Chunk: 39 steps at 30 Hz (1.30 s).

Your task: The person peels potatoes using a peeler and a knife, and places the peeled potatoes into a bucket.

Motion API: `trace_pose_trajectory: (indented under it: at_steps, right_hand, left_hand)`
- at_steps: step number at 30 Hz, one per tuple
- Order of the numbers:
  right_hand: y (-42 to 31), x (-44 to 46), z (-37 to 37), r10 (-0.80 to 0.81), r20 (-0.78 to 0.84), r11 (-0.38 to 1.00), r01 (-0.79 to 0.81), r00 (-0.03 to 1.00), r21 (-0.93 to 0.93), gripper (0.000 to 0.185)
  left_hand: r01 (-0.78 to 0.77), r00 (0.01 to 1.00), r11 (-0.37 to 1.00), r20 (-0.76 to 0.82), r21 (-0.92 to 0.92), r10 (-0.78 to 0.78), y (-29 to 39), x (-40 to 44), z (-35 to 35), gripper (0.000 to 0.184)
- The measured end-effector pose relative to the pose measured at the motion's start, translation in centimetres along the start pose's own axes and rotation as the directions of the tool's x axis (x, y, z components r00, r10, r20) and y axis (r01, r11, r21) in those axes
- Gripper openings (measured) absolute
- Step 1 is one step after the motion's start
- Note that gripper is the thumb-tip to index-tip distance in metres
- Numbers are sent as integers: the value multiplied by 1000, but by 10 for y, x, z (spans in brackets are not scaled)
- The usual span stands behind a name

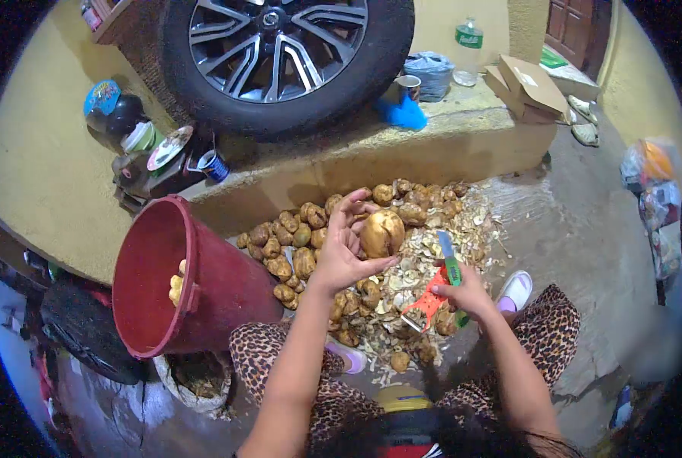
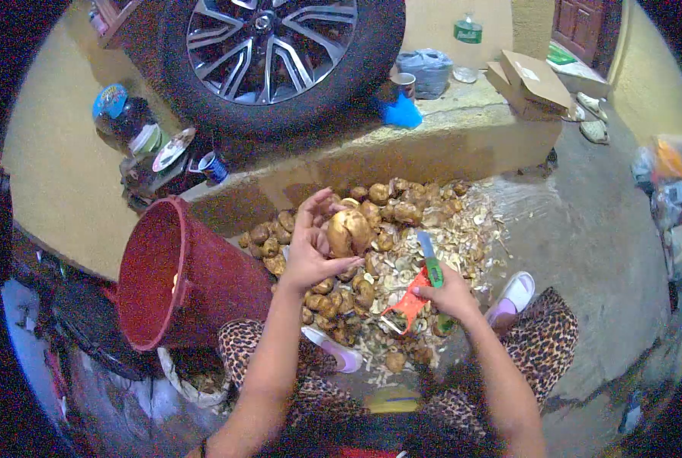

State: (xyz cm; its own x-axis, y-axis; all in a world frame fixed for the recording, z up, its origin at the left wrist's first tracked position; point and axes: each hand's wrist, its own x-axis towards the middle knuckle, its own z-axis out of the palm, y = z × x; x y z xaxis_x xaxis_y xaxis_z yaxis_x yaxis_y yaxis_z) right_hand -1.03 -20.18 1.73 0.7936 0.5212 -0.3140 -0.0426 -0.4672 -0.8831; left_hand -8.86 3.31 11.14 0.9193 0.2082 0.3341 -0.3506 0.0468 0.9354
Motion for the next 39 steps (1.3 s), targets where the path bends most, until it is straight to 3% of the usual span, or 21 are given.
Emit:
trace_pose_trajectory:
  at_steps: [1, 2, 3, 5, 8, 9, 10, 11, 12, 14, 16, 26, 27, 30, 32, 34, 37, 38, 39]
  right_hand:
    - [1, -4, 0, 33, 23, 999, -33, 999, -1, 46]
    - [2, -5, 0, 63, 45, 998, -63, 997, -5, 45]
    - [4, -8, 2, -37, 56, 998, 34, 998, 53, 44]
    - [4, -11, -1, 32, 131, 988, -51, 991, 145, 40]
    - [2, -17, -2, 103, 201, 918, -171, 974, 358, 33]
    - [3, -19, -1, 120, 221, 874, -208, 968, 438, 30]
    - [2, -21, -2, 112, 240, 840, -221, 964, 495, 27]
    - [1, -21, -5, 106, 259, 802, -237, 960, 549, 25]
    - [-1, -24, -8, 103, 278, 758, -256, 955, 600, 22]
    - [-5, -28, -10, 110, 277, 691, -274, 955, 669, 16]
    - [-6, -31, -13, 137, 303, 647, -316, 943, 694, 13]
    - [12, -22, -15, 229, 224, 659, -320, 947, 680, 12]
    - [15, -20, -16, 204, 210, 659, -293, 956, 693, 13]
    - [30, -9, -13, 218, 230, 635, -317, 949, 705, 15]
    - [27, -8, -10, 263, 236, 625, -351, 936, 697, 15]
    - [29, -4, -9, 307, 251, 615, -393, 918, 684, 15]
    - [13, -8, -5, 276, 228, 615, -354, 934, 705, 15]
    - [10, -4, -4, 268, 217, 625, -341, 939, 703, 15]
    - [18, 3, -3, 274, 208, 636, -338, 939, 694, 15]
  left_hand:
    - [-19, 1000, 1000, 25, -5, 19, 11, -4, 6, 95]
    - [-92, 995, 990, 60, 106, 86, 20, -7, 11, 94]
    - [-165, 984, 963, 101, 213, 147, 28, -12, 14, 93]
    - [-274, 958, 911, 166, 308, 232, 36, -18, 21, 89]
    - [-239, 971, 844, 136, 481, 197, 63, -32, 35, 87]
    - [-215, 976, 933, 22, 287, 218, 56, -34, 44, 67]
    - [-21, 999, 1000, -50, -23, 20, 52, -38, 46, 59]
    - [164, 979, 926, -58, -340, -195, 47, -40, 48, 53]
    - [312, 919, 721, 3, -619, -395, 41, -44, 49, 49]
    - [443, 784, 205, 266, -873, -560, 27, -40, 41, 53]
    - [441, 808, 313, 220, -841, -546, 21, -44, 50, 53]
    - [432, 809, 281, 231, -857, -540, 5, -46, 36, 59]
    - [435, 816, 357, 195, -827, -544, 5, -46, 36, 61]
    - [449, 799, 346, 196, -824, -569, -6, -50, 23, 57]
    - [428, 733, 442, 17, -788, -680, -37, -46, -5, 48]
    - [406, 754, 504, -32, -763, -656, -86, -54, -55, 41]
    - [294, 571, 606, -373, -739, -732, -124, -71, -104, 37]
    - [349, 521, 659, -446, -666, -727, -149, -86, -129, 33]
    - [460, 442, 608, -427, -647, -789, -163, -101, -147, 32]
